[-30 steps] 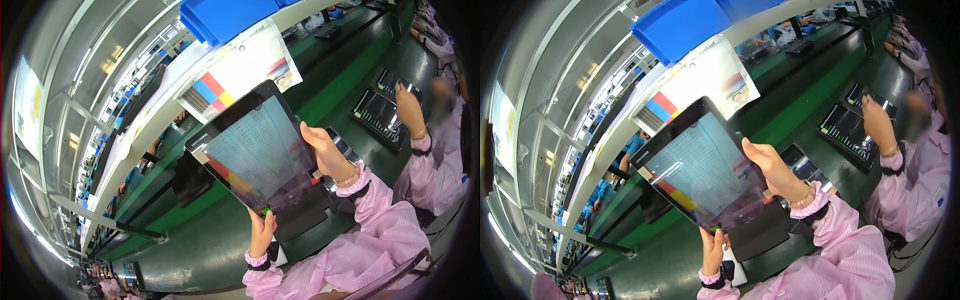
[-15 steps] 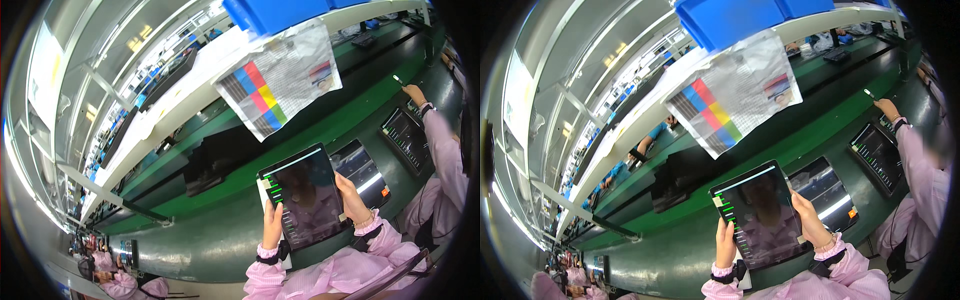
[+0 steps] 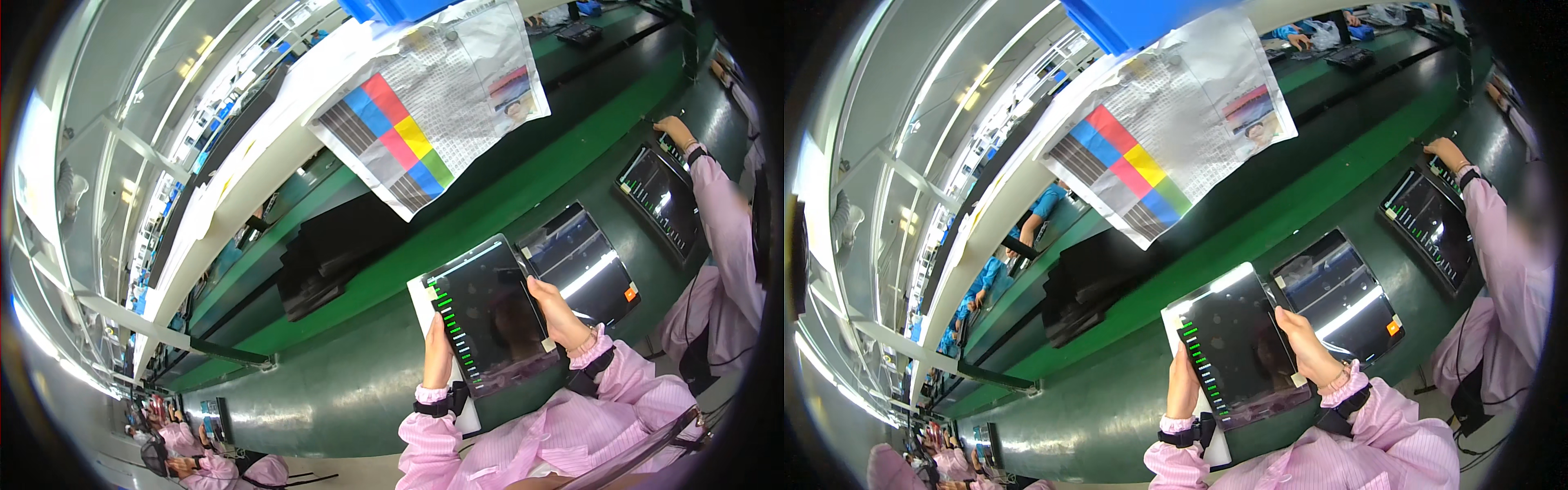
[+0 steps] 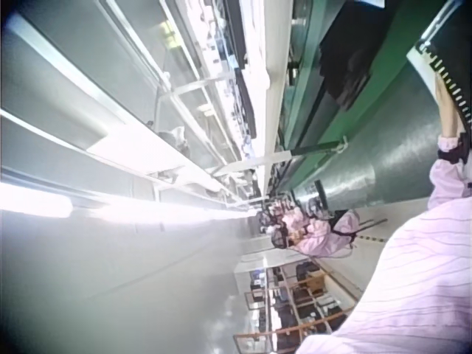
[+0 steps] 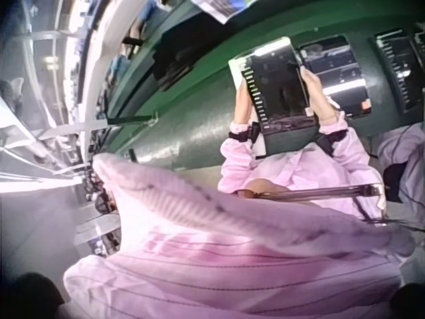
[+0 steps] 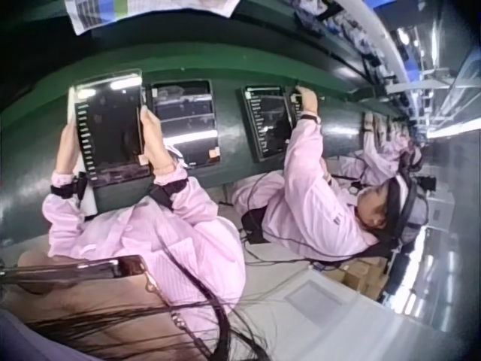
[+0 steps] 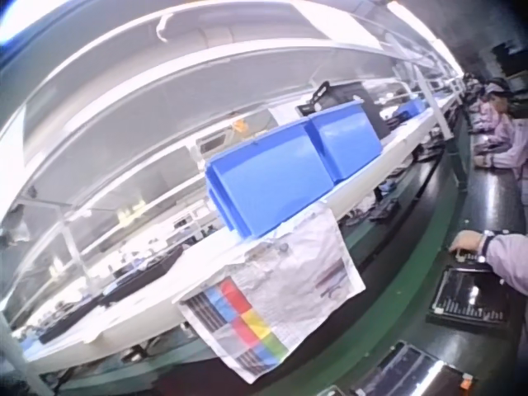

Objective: Testing and inspecting electronic tablets on a factory assembly line.

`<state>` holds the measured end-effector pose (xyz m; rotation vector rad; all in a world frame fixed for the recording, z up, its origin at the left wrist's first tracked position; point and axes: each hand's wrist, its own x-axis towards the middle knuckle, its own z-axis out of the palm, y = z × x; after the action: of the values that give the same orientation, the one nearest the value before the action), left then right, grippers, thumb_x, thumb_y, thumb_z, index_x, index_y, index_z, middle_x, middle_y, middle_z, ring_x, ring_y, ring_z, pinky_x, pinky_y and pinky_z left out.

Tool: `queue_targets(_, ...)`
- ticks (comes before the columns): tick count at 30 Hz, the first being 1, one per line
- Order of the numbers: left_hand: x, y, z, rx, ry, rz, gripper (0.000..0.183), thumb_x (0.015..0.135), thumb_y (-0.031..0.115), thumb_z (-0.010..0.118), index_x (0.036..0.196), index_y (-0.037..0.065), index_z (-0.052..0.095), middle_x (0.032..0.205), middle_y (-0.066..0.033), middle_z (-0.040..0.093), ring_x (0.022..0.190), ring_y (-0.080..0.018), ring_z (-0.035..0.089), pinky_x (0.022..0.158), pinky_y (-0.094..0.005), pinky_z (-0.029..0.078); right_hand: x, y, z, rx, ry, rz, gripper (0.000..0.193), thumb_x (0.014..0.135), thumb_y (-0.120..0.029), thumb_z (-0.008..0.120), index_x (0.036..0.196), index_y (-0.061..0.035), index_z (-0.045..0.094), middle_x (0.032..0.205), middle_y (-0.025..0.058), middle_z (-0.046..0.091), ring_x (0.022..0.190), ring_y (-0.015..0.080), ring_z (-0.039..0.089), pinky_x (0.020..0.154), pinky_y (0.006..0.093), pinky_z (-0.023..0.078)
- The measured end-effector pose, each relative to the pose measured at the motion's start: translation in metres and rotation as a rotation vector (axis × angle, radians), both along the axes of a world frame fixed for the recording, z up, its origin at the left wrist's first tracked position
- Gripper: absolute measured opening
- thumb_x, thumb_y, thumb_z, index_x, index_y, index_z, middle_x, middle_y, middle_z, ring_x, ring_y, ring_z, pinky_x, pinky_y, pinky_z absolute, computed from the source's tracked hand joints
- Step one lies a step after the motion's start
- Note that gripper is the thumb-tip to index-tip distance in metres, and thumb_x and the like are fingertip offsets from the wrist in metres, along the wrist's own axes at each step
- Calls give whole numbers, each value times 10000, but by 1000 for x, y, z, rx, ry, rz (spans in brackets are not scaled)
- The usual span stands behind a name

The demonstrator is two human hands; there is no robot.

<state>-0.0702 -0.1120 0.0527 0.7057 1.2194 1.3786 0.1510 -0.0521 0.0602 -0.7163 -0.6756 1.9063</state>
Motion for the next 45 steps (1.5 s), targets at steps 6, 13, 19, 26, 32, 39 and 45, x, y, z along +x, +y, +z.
queue_targets(6,-26,-56,0,-20,797,-142,529,919,268,580,1340,14,382,1323,-148,449,1217,-277,458,971,-393,411,-14,13,-30,-135,-305,-1,502,992,-401,426,1198,42,542,1197,77,573,1175,130,436,1037,333,292)
queue_targets(13,17,-150,-6,-217,1527,-354,935,717,375,769,1398,-20,265,1351,-316,285,1174,-485,398,915,-492,427,-13,17,-15,357,-578,-160,619,996,-379,391,1404,70,270,1456,224,284,1376,306,255,1126,346,205)
queue_targets(19,29,-134,26,-214,1422,-30,880,692,155,712,1425,25,241,1389,-256,232,1091,-453,502,858,-451,483,80,-6,6,790,-1047,-319,433,935,-215,536,1309,-28,427,1409,191,330,1340,340,300,1104,405,256)
queue_targets(26,100,-78,53,85,1506,-312,734,680,242,686,1354,119,425,1474,-230,195,1097,-406,554,745,-432,547,176,-47,-24,578,-1484,-467,383,873,-126,578,1231,-22,490,1352,214,391,1316,390,314,1106,451,248)
queue_targets(32,155,-45,36,191,1516,-408,671,756,279,659,1347,78,414,1470,-248,214,755,-379,657,563,-410,544,185,-66,-29,625,-1646,-329,437,847,-190,619,1217,0,482,1348,235,384,1320,392,308,1112,507,210)
queue_targets(39,130,-67,38,98,1564,-298,685,818,329,687,1349,26,379,1436,-262,256,776,-361,644,591,-403,535,131,-81,-1,989,-1554,-2,586,768,-286,704,1230,7,494,1373,255,361,1314,388,314,1089,582,176)
queue_targets(45,68,-114,10,62,1705,-98,767,756,223,770,1325,-50,334,1393,-265,298,1097,-397,456,894,-444,406,92,-78,-7,1085,-1605,48,539,784,-208,670,1252,-10,490,1418,238,327,1349,362,280,1076,617,158)
